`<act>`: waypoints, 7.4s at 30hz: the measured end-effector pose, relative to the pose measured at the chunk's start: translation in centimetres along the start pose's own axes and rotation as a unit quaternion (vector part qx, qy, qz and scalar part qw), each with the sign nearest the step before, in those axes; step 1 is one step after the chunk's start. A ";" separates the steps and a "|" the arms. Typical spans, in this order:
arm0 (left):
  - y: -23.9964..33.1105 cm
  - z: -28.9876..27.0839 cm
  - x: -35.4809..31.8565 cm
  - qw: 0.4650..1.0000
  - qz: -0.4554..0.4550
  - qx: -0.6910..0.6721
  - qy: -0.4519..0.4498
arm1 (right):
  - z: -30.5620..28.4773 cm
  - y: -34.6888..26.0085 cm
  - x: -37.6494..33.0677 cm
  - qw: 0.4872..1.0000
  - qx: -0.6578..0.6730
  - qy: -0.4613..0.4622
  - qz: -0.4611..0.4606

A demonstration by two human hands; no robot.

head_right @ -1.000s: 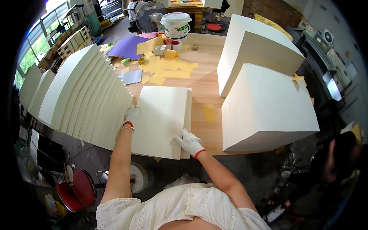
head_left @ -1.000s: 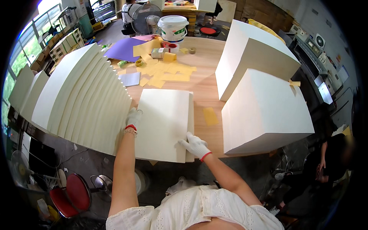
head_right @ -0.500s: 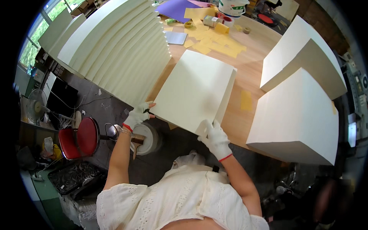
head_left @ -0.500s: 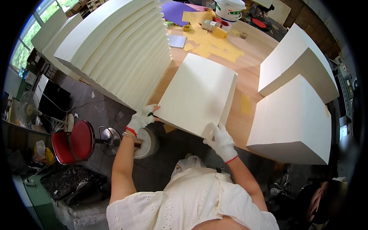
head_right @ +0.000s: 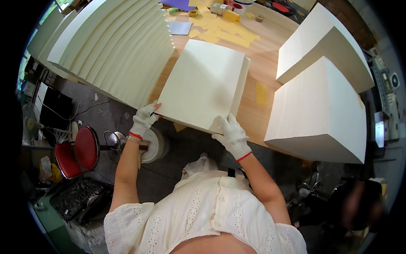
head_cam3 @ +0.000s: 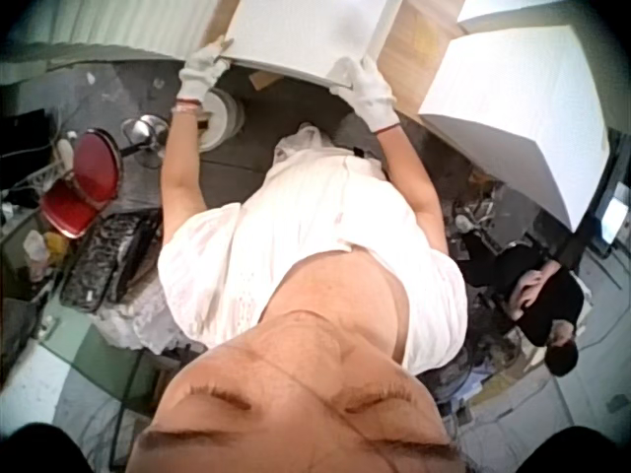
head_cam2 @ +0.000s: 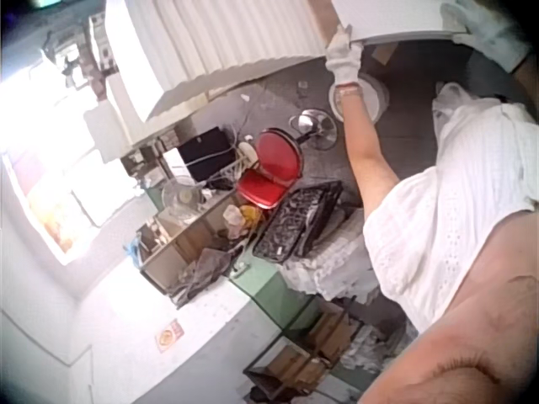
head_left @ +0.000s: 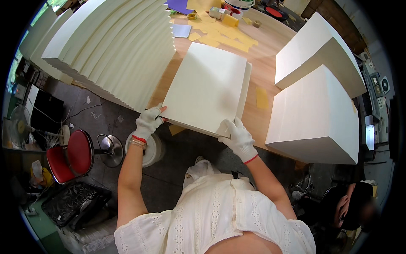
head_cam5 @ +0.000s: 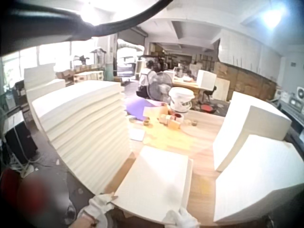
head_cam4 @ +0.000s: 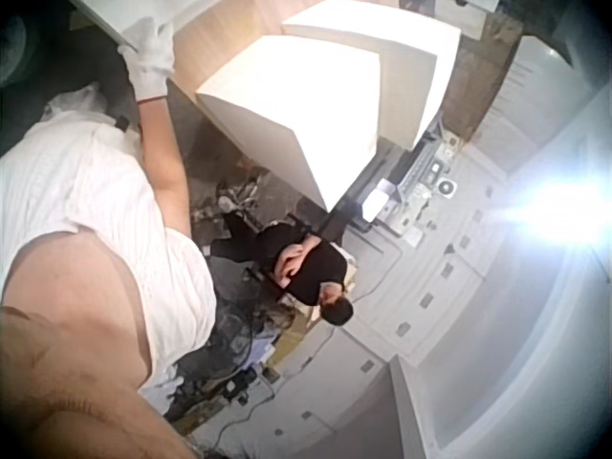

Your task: The person repeatedly picks up white rectangular panels, folds them into box shapes, and secures the edges with yellow tape. They then place the assembled boxes onto a stack on the table. The process is repeated multiple times throughout the video.

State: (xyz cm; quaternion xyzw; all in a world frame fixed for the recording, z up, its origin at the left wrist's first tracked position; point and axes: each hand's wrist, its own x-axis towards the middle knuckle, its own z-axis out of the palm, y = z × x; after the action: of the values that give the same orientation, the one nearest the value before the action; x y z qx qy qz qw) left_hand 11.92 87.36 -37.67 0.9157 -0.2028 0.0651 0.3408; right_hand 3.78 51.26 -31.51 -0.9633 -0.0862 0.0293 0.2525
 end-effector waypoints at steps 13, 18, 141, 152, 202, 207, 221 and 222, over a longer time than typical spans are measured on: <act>0.6 -0.3 0.6 0.998 -0.030 0.042 -0.036 | 1.3 0.4 -0.8 0.997 -0.012 0.069 -0.033; 0.7 -0.2 0.5 0.997 -0.064 0.022 -0.049 | 1.5 0.4 -0.8 0.998 -0.010 0.061 -0.026; 76.1 31.7 40.1 0.940 -0.011 -0.075 -0.333 | -18.6 42.2 -32.0 0.730 0.547 0.409 0.009; 77.4 32.3 38.6 0.936 -0.007 -0.209 -0.284 | -19.3 42.7 -32.6 0.751 0.536 0.385 0.006; 73.9 18.9 18.8 0.947 0.313 0.055 -0.042 | -43.1 31.0 -27.5 0.961 -0.090 0.261 -0.013; 66.7 5.9 26.4 0.887 0.407 -0.085 0.202 | -39.9 22.9 -25.6 0.937 -0.122 0.301 -0.132; 49.5 -5.7 24.6 0.702 0.240 -0.598 0.302 | -27.6 9.7 -12.6 0.931 -0.163 0.247 -0.214; 48.9 -5.6 24.7 0.690 0.241 -0.615 0.298 | -27.5 9.6 -12.7 0.930 -0.165 0.255 -0.205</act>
State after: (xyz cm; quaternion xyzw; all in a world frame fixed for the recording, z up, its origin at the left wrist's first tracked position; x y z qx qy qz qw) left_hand 14.15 49.37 2.21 0.3539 -0.2991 0.2748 0.8424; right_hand -4.54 27.51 -12.09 -0.9276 -0.2185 -0.2844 0.1043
